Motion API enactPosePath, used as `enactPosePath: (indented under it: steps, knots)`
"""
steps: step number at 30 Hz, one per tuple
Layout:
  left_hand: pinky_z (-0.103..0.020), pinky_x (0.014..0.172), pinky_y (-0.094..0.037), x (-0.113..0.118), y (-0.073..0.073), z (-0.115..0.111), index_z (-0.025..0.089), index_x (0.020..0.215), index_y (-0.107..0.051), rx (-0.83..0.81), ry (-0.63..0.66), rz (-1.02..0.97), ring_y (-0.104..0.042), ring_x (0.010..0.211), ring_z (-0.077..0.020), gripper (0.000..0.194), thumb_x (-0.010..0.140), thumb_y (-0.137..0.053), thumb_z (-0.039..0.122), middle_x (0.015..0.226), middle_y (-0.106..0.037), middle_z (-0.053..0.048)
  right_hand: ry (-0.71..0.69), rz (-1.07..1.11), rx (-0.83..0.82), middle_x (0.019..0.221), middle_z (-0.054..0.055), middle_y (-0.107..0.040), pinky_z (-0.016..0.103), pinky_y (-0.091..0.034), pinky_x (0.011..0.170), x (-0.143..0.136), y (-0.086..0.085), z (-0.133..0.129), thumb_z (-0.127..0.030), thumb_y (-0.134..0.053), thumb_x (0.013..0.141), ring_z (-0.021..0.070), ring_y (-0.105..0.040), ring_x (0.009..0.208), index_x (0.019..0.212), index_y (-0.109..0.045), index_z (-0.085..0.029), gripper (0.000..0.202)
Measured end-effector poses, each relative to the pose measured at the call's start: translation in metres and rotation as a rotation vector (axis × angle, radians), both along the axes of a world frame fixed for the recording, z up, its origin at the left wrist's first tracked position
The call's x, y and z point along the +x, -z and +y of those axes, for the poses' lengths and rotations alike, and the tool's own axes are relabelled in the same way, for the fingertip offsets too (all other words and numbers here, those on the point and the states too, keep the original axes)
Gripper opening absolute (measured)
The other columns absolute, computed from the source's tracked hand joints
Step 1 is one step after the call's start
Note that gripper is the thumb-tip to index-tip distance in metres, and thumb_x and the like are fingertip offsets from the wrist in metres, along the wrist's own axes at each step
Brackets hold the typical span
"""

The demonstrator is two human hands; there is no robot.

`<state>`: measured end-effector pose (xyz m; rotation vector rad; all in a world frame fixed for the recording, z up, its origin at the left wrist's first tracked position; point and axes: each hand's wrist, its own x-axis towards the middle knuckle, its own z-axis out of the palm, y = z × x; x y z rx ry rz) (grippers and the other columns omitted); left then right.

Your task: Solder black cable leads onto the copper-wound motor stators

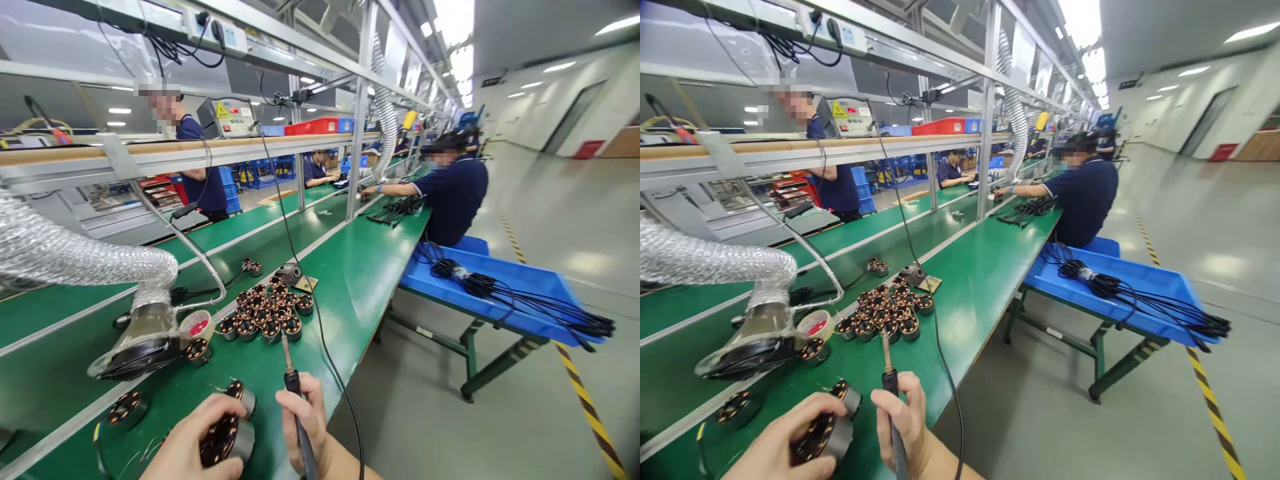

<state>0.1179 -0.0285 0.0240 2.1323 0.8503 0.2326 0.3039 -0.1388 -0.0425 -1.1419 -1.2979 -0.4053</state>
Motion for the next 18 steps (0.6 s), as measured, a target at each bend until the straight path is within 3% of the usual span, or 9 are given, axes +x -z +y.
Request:
enactPosePath:
  steps: [2,4,6,8,10,13,15,18]
  knots:
    - [-0.039,0.094,-0.054,0.036,0.008,0.011,0.028,0.106,-0.069,0.054,0.053,0.010,-0.065,0.103,-0.0273,0.039,0.067,-0.068,0.029,0.114,-0.069,-0.004,0.033,0.021,-0.015,0.103,0.006,-0.047,0.032,-0.053,0.082,0.002,0.005,-0.005,-0.002,-0.044,0.087,0.0169,-0.055,0.095,0.118,-0.057,-0.020,0.038]
    - [-0.040,0.096,-0.053,0.062,0.012,0.024,0.028,0.112,-0.067,0.138,0.025,-0.021,-0.065,0.106,-0.0275,0.039,0.074,-0.064,0.032,0.120,-0.066,-0.006,0.056,0.044,-0.032,0.101,0.006,-0.048,0.032,-0.054,0.079,0.004,0.011,-0.006,-0.003,-0.044,0.089,0.0167,-0.056,0.092,0.117,-0.058,-0.020,0.036]
    - [-0.039,0.089,-0.056,0.073,0.008,0.036,0.031,0.124,-0.062,0.205,-0.040,-0.087,-0.066,0.105,-0.0274,0.046,0.079,-0.062,0.037,0.131,-0.059,-0.007,0.072,0.045,-0.054,0.100,0.006,-0.050,0.032,-0.055,0.078,0.007,0.016,-0.006,-0.004,-0.045,0.089,0.0173,-0.058,0.092,0.116,-0.059,-0.020,0.035]
    - [-0.035,0.077,-0.060,0.070,-0.002,0.042,0.035,0.134,-0.055,0.234,-0.086,-0.154,-0.066,0.104,-0.0266,0.053,0.081,-0.062,0.042,0.140,-0.052,-0.007,0.086,0.036,-0.073,0.100,0.006,-0.051,0.032,-0.055,0.077,0.010,0.019,-0.004,-0.003,-0.045,0.088,0.0172,-0.059,0.091,0.116,-0.060,-0.020,0.036]
    - [-0.031,0.068,-0.060,0.055,-0.019,0.044,0.036,0.126,-0.061,0.261,-0.102,-0.190,-0.066,0.103,-0.0257,0.043,0.084,-0.061,0.045,0.138,-0.054,-0.006,0.089,0.031,-0.080,0.100,0.006,-0.052,0.029,-0.056,0.074,0.013,0.021,-0.001,-0.002,-0.046,0.088,0.0161,-0.060,0.089,0.115,-0.062,-0.020,0.036]
    - [-0.030,0.062,-0.057,0.015,-0.045,0.045,0.031,0.096,-0.072,0.335,-0.192,-0.188,-0.068,0.092,-0.0243,0.023,0.087,-0.058,0.046,0.112,-0.069,-0.005,0.080,0.007,-0.070,0.098,0.007,-0.056,0.030,-0.056,0.073,0.019,0.024,0.002,-0.005,-0.049,0.089,0.0168,-0.061,0.088,0.114,-0.064,-0.020,0.032]
    - [-0.030,0.061,-0.055,-0.019,-0.057,0.051,0.027,0.085,-0.073,0.391,-0.344,-0.183,-0.069,0.079,-0.0224,0.024,0.087,-0.057,0.045,0.093,-0.073,-0.005,0.084,-0.017,-0.063,0.097,0.007,-0.059,0.031,-0.056,0.071,0.025,0.030,0.003,-0.008,-0.052,0.090,0.0181,-0.062,0.086,0.111,-0.066,-0.021,0.028]
    - [-0.029,0.060,-0.054,-0.087,-0.061,0.073,0.020,0.075,-0.071,0.444,-0.682,-0.214,-0.066,0.062,-0.0197,0.029,0.084,-0.060,0.045,0.069,-0.070,-0.005,0.020,-0.014,-0.136,0.088,0.009,-0.064,0.030,-0.054,0.060,0.040,0.049,0.006,-0.016,-0.057,0.091,0.0181,-0.063,0.072,0.106,-0.070,-0.020,0.020]
